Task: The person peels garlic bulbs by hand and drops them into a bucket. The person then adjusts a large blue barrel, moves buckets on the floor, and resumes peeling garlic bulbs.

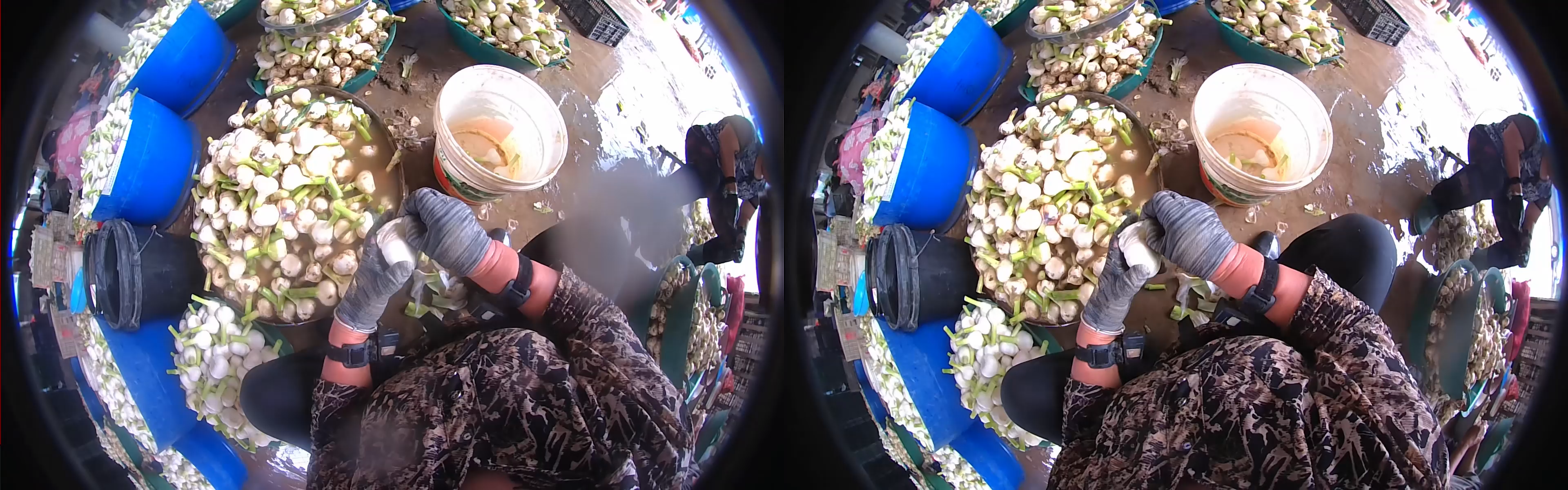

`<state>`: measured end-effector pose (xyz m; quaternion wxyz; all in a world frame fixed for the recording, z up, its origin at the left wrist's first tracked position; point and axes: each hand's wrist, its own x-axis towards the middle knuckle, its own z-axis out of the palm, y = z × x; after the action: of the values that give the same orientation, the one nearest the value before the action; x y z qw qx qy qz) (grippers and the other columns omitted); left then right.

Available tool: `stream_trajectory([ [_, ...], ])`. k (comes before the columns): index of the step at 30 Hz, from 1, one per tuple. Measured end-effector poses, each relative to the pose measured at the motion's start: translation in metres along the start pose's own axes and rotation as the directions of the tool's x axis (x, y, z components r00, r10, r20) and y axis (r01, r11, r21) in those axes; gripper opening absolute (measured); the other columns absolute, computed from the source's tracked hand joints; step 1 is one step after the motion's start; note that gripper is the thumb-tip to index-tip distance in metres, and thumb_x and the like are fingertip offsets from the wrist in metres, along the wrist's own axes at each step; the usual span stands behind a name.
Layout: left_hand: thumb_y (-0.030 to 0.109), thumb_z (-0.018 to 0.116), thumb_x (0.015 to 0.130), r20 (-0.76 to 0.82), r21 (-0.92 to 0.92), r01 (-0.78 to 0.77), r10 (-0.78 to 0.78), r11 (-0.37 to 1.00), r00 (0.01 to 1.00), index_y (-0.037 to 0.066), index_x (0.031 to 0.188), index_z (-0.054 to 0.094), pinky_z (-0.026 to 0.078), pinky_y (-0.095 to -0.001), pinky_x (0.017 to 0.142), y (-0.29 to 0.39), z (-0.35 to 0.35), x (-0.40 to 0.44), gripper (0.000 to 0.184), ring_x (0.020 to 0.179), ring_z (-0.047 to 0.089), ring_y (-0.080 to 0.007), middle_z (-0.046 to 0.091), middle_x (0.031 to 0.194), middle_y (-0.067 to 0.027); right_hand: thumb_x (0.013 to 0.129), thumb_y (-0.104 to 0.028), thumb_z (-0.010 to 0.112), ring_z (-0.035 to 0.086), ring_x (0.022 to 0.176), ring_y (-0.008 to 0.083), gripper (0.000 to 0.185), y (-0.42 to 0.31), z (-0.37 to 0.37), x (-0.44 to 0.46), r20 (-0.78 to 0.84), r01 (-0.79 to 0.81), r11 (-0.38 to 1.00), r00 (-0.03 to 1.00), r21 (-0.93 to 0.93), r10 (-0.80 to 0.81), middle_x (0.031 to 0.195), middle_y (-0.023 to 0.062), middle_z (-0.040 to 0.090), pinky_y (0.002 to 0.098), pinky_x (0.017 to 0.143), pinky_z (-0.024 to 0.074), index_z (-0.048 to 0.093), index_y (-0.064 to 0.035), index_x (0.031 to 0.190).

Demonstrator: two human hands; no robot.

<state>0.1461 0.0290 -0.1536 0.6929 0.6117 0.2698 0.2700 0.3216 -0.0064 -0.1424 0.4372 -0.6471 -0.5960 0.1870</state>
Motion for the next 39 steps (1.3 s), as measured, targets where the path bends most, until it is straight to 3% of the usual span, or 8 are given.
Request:
stream_trajectory([
  [7, 0.015, 0.066, 0.083, -0.087, 0.600, -0.162, 0.265, 0.783, 0.960, 0.002, 0.138, 0.038, 0.043, -0.0376, 0.103, 0.010, 0.009, -0.007, 0.063, 0.122, 0.052, -0.0273, 0.050, 0.135, -0.0156, 0.086, -0.017, 0.062, 0.061, 0.074, 0.0392, 0.018, 0.031, 0.011, 0.003, 0.143, -0.241, 0.965, 0.964, 0.100, 0.226, 0.077, 0.0210, 0.063, 0.0422, 0.070, 0.0501, 0.060, -0.0001, 0.091],
  [11, 0.025, 0.058, 0.091, -0.189, 0.378, -0.188, 0.274, 0.907, 0.943, 0.002, 0.133, 0.045, 0.051, -0.0365, 0.091, -0.013, 0.003, -0.006, 0.049, 0.110, 0.059, -0.0282, 0.055, 0.127, -0.0140, 0.091, -0.025, 0.057, 0.062, 0.077, 0.0357, 0.032, 0.075, 0.034, 0.000, 0.517, -0.069, 0.998, 0.855, 0.008, 0.054, 0.085, 0.0241, 0.066, 0.0388, 0.078, 0.0503, 0.064, 0.0035, 0.103],
  [14, 0.046, 0.041, 0.098, -0.248, -0.648, 0.064, -0.290, 0.759, 0.924, 0.004, 0.127, 0.050, 0.044, -0.0252, 0.039, -0.015, 0.012, -0.007, 0.053, 0.066, 0.062, -0.0186, 0.064, 0.108, -0.0118, 0.090, -0.025, 0.058, 0.063, 0.081, 0.0399, 0.031, 0.080, 0.061, -0.024, 0.445, -0.127, 0.991, 0.885, -0.044, 0.133, 0.084, 0.0255, 0.065, 0.0414, 0.076, 0.0507, 0.062, 0.0039, 0.099],
  [18, 0.042, 0.037, 0.099, -0.116, -0.938, 0.003, -0.323, 0.346, 0.939, 0.006, 0.106, 0.059, 0.039, -0.0229, 0.034, -0.024, -0.004, 0.000, 0.043, 0.050, 0.054, -0.0128, 0.061, 0.075, -0.0039, 0.087, -0.025, 0.059, 0.064, 0.079, 0.0420, 0.028, 0.044, 0.052, -0.042, 0.422, 0.012, 0.980, 0.904, -0.199, 0.074, 0.081, 0.0235, 0.065, 0.0456, 0.074, 0.0515, 0.060, 0.0020, 0.095],
  [21, 0.044, 0.036, 0.100, -0.428, -0.766, -0.077, -0.418, 0.638, 0.801, 0.007, 0.100, 0.060, 0.033, -0.0228, 0.032, -0.005, -0.019, 0.003, 0.044, 0.042, 0.046, -0.0098, 0.054, 0.060, -0.0012, 0.084, -0.029, 0.065, 0.065, 0.081, 0.0395, 0.036, 0.028, 0.026, -0.041, 0.714, -0.005, 0.913, 0.622, -0.407, 0.322, 0.085, 0.0210, 0.066, 0.0463, 0.076, 0.0516, 0.059, 0.0014, 0.102],
  [27, 0.038, 0.054, 0.098, -0.400, -0.192, 0.155, -0.221, 0.969, 0.890, 0.009, 0.124, 0.054, 0.047, -0.0197, 0.049, 0.000, 0.010, 0.000, 0.039, 0.056, 0.056, -0.0070, 0.061, 0.097, -0.0052, 0.081, -0.029, 0.073, 0.064, 0.081, 0.0342, 0.040, -0.024, 0.003, -0.005, 0.194, -0.155, 0.902, 0.978, 0.403, 0.082, 0.090, 0.0156, 0.064, 0.0384, 0.072, 0.0524, 0.059, -0.0026, 0.107],
  [34, 0.031, 0.052, 0.099, -0.407, -0.472, 0.059, -0.277, 0.880, 0.871, 0.005, 0.135, 0.046, 0.054, -0.0236, 0.052, -0.021, 0.002, -0.008, 0.044, 0.065, 0.062, -0.0118, 0.064, 0.110, -0.0082, 0.090, -0.020, 0.062, 0.065, 0.082, 0.0357, 0.024, 0.047, -0.060, 0.058, -0.415, -0.185, 0.910, 0.909, -0.372, 0.015, 0.090, 0.0154, 0.067, 0.0437, 0.074, 0.0512, 0.061, -0.0066, 0.110],
  [39, 0.028, 0.054, 0.099, -0.458, -0.515, 0.020, -0.295, 0.857, 0.839, 0.007, 0.130, 0.049, 0.051, -0.0199, 0.054, -0.028, -0.009, -0.011, 0.038, 0.066, 0.058, -0.0051, 0.061, 0.102, -0.0014, 0.088, -0.025, 0.067, 0.066, 0.080, 0.0263, 0.034, 0.020, 0.008, 0.092, -0.028, -0.312, 0.897, 0.947, -0.312, 0.320, 0.089, 0.0146, 0.068, 0.0355, 0.075, 0.0510, 0.062, -0.0034, 0.114],
])
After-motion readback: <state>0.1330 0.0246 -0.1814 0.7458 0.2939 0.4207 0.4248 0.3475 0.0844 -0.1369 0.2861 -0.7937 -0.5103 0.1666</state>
